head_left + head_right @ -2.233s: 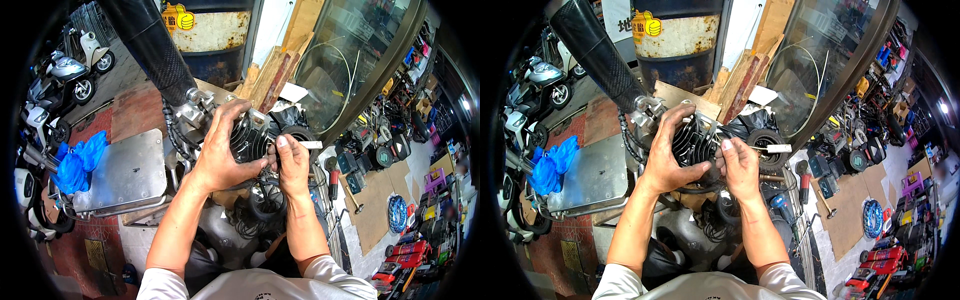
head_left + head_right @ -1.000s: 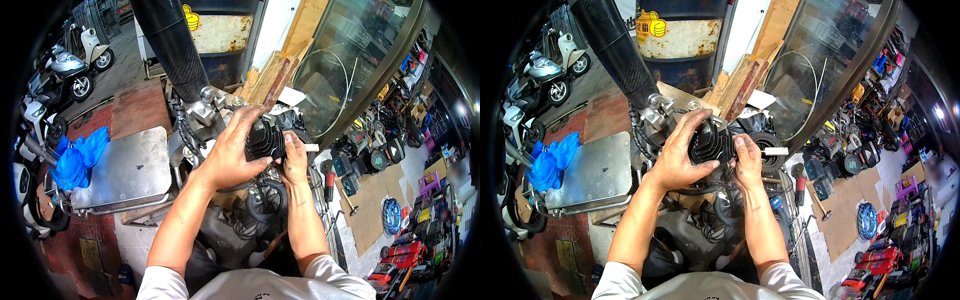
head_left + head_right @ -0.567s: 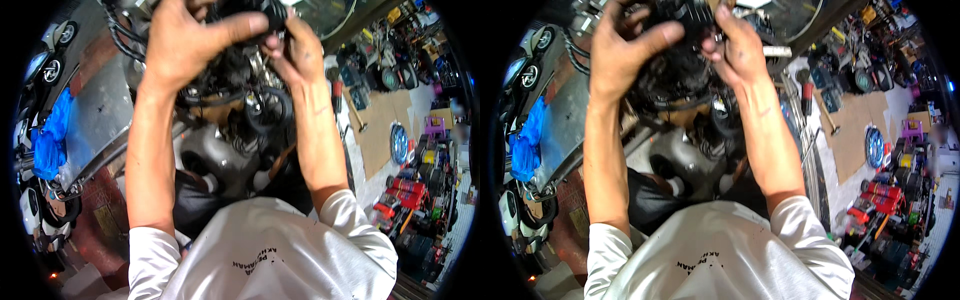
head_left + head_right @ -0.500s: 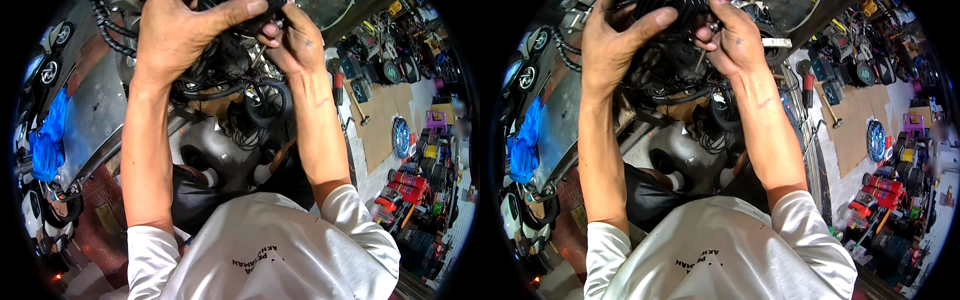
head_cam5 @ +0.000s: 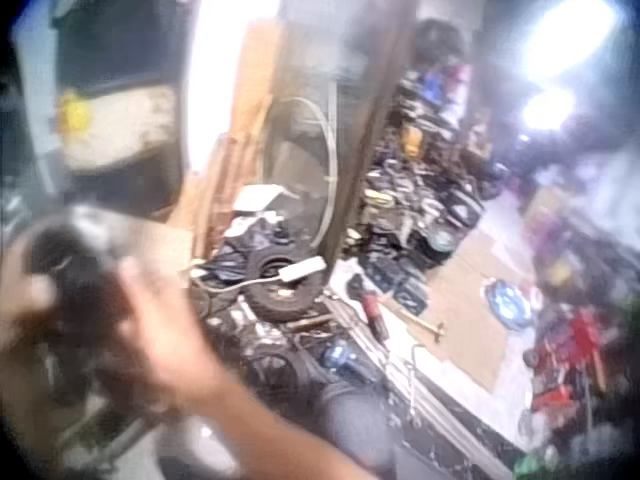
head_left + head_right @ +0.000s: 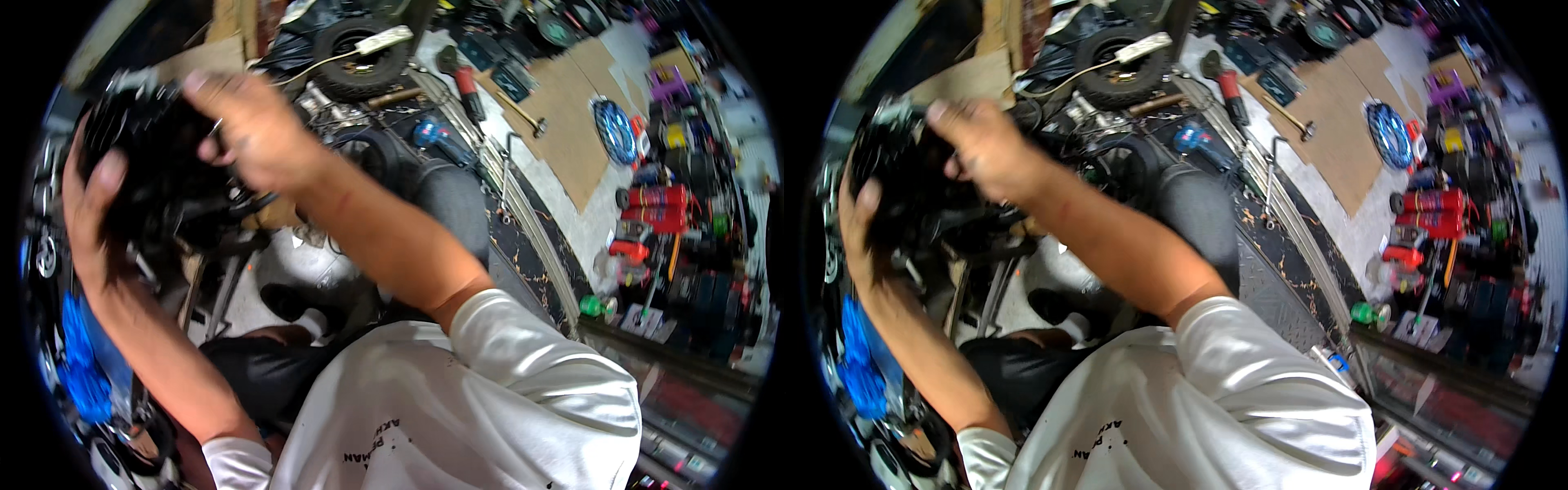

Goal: The person sits on the floor and works on a scooter engine mounted on a stand. They attach a black plastic cover to the engine casing and use a screwdriver to tighten the screws securing it.

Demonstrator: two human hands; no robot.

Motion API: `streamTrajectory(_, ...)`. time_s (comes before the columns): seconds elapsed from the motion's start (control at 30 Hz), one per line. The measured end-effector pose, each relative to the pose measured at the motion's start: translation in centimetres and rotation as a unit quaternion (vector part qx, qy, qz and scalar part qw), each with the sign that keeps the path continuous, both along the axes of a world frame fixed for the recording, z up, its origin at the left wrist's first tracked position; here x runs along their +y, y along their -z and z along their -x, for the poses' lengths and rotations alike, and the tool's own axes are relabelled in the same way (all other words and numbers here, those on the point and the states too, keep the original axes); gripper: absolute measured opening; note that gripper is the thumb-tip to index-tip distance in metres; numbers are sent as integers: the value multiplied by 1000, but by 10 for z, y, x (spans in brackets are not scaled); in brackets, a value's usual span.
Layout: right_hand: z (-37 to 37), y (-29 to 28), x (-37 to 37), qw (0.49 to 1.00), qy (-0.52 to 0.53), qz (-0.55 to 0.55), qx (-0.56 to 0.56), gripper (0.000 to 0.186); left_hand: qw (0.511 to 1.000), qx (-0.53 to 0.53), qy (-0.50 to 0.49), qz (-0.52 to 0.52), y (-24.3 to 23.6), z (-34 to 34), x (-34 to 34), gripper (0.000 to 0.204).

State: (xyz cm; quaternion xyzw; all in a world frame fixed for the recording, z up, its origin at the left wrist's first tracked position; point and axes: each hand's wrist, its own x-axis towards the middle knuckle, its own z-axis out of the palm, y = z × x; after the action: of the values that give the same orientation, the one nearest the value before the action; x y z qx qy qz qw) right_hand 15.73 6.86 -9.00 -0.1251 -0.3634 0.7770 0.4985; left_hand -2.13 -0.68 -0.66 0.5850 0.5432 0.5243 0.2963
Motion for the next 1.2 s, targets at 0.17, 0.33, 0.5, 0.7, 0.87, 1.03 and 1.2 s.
streamTrajectory(0.17, -3, 58, 0, 986, -2, 141, 86, 34, 980, -170, 102, 19, 23, 82, 10, 90)
streamTrajectory(0.33, -1, 255, -3, 892, 209, 228, -331, 47, 981, -172, 85, 20, 24, 73, 15, 91)
streamTrajectory(0.5, -32, 395, -88, 727, -23, 156, -668, 48, 998, -27, 51, 26, 12, 68, 14, 95)
streamTrajectory(0.7, -31, 365, -69, 661, 97, 44, -743, 39, 979, 176, -100, 1, -1, 1, 23, 95)
streamTrajectory(0.87, -148, 96, 5, 852, 357, -108, -366, 15, 993, 51, -106, -17, -10, -25, 9, 89)
streamTrajectory(1.03, -341, 114, 46, 688, 537, -140, -468, 29, 993, -23, -109, -49, -14, -32, 0, 78)
streamTrajectory(1.2, -508, 371, 42, 469, 296, 37, -831, 63, 990, 56, -105, -79, -34, -40, -21, 82)
